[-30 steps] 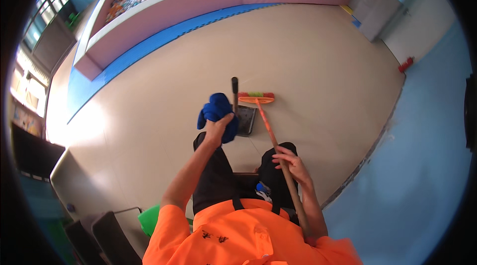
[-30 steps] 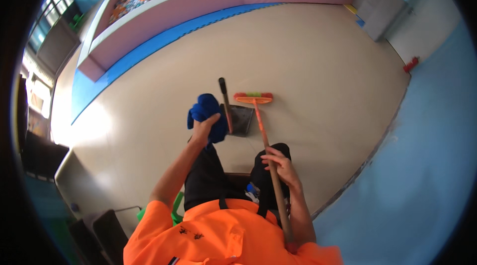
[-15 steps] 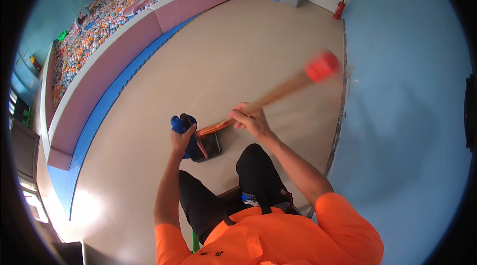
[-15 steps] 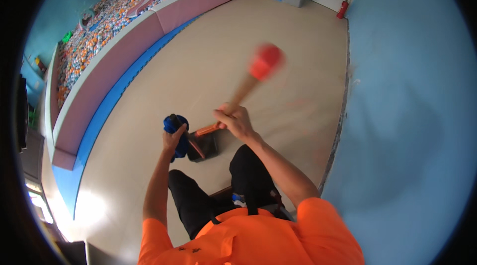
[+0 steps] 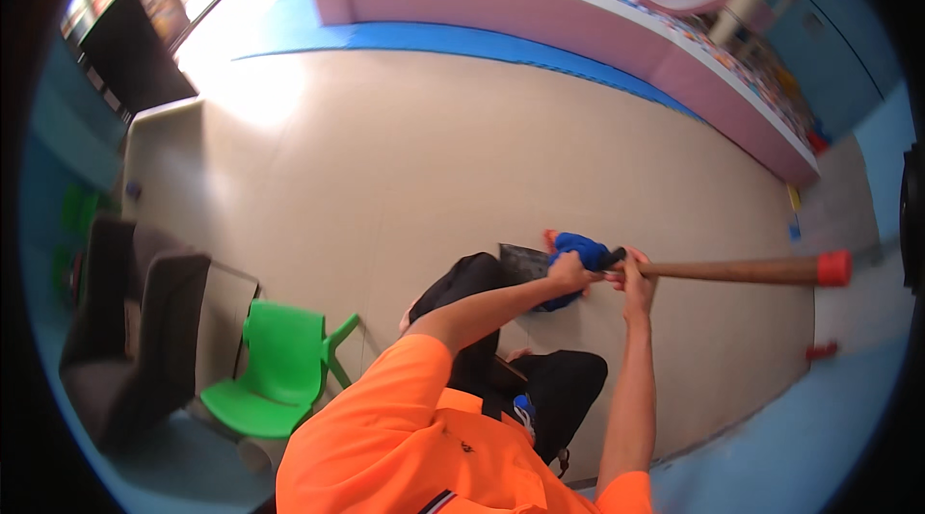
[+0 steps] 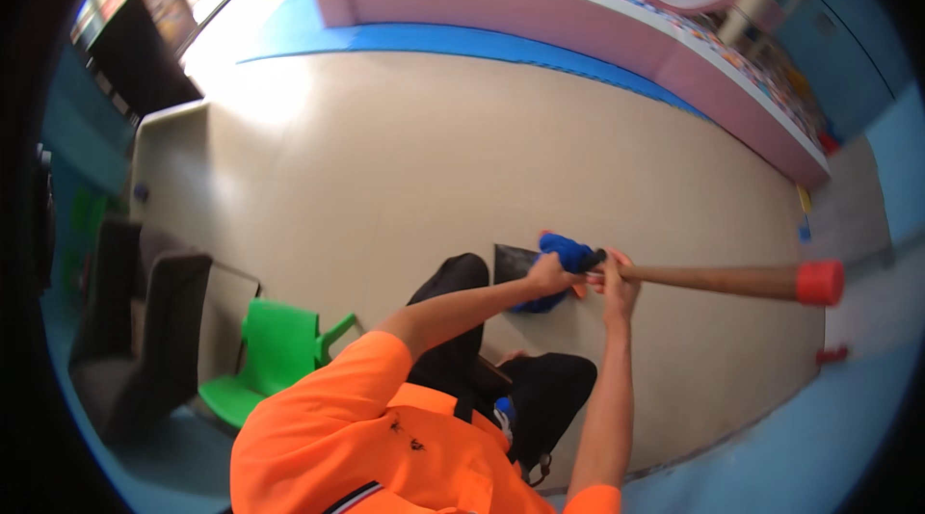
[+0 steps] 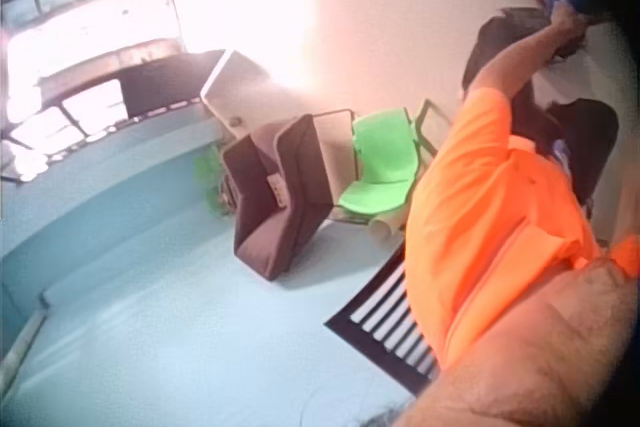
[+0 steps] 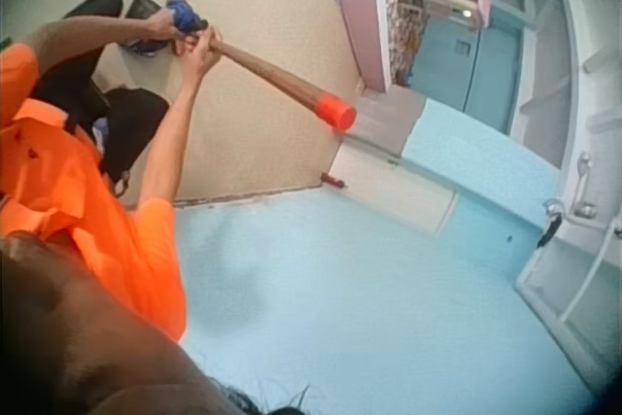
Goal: The person sweeps the tiled floor of a children's play area using a broom and dustpan, collecting debris into the pan. After sweeping, the person sits on a green chair and folds a blue cloth.
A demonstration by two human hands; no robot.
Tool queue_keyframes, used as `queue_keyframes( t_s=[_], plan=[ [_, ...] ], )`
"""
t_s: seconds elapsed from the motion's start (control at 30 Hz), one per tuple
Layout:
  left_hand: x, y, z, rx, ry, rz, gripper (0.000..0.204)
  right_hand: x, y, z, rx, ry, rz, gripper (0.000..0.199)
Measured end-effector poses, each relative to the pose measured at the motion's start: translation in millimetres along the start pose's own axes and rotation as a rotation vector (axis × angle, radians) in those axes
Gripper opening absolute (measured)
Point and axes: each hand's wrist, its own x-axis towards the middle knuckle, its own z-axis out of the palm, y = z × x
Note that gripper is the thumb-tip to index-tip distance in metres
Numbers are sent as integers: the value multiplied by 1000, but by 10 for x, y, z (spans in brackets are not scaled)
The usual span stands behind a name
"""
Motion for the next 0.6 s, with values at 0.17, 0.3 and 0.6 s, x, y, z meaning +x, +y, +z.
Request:
queue_keyframes(
  t_s=[0.17,0.3,0.6],
  plan=[
    [-69,-10,-121,-81,-30,-99,54,-131,-238,90,90,-169,45,32],
    [-40,99,-8,-62,-29,-84,47,-168,-377,107,-67,-248,52,31],
    [-230,-41,-242,-216,213,-90,22,-17,-367,135,-438,-334,17,25]
  ],
)
